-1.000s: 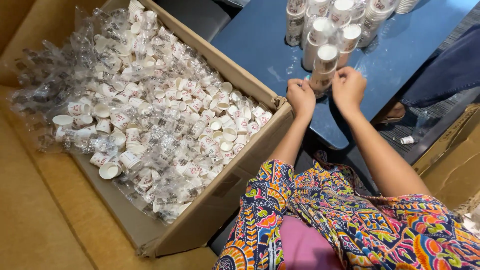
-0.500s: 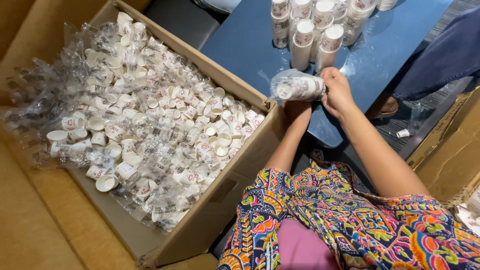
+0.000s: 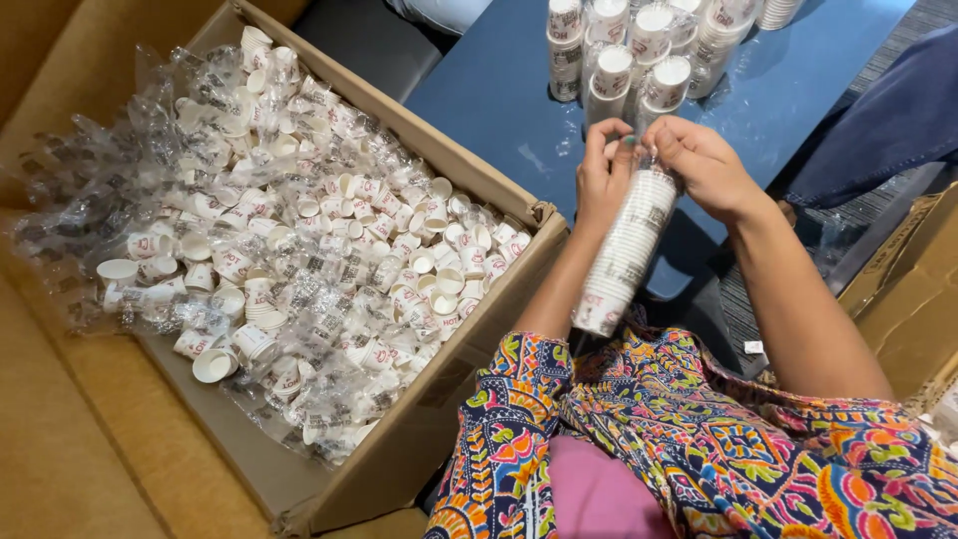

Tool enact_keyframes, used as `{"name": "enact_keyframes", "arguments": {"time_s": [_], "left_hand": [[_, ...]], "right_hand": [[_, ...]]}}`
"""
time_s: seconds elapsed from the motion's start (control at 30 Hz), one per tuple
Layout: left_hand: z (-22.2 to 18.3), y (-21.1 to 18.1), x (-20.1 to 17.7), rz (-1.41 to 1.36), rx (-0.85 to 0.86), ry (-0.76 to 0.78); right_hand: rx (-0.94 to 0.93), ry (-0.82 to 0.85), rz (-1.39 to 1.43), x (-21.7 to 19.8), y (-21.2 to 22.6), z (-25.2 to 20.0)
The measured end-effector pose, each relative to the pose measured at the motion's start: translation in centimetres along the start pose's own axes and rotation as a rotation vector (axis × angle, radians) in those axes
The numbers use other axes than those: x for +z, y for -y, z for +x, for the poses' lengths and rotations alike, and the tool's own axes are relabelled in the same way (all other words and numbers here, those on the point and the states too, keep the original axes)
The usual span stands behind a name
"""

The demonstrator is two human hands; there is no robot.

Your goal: Sorting and stacking small paper cups from a large cardboard box.

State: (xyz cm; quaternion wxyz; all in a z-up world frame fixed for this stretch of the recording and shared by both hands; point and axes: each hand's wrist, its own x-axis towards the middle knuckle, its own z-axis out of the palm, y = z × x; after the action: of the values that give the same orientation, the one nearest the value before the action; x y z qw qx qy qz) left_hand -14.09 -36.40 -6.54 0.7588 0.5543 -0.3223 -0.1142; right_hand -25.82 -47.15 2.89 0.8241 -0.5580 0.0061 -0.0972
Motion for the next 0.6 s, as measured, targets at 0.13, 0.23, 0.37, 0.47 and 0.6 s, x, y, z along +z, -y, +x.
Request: {"name": "enact_keyframes", "arguments": {"time_s": [0.13, 0.23, 0.37, 0.47, 0.6], "left_hand": [[1.1, -5.2, -1.2, -0.595, -0.291, 0.277], [1.5, -7.4, -1.9, -0.649, -0.215, 0.562], [1.3, -10.0, -1.3, 0.089, 0.089, 0.421], [1.0, -9.5, -1.2, 0.248, 0.089, 0.242], [0.7, -8.9, -0.5, 0.24, 0.051, 0.113]], "right_hand": [[-0.206, -0.065, -0.532, 3.5, 5.2, -1.1], [-0.105, -0.282, -0.958, 6.0, 9.1, -1.2], [-0.764, -0.276, -1.122, 7.8, 10.0, -1.2], [-1.011, -0.52, -0.92, 6.8, 7.4, -1.8], [-0.999, -0.485, -1.247, 6.3, 5.5, -3.2]]}}
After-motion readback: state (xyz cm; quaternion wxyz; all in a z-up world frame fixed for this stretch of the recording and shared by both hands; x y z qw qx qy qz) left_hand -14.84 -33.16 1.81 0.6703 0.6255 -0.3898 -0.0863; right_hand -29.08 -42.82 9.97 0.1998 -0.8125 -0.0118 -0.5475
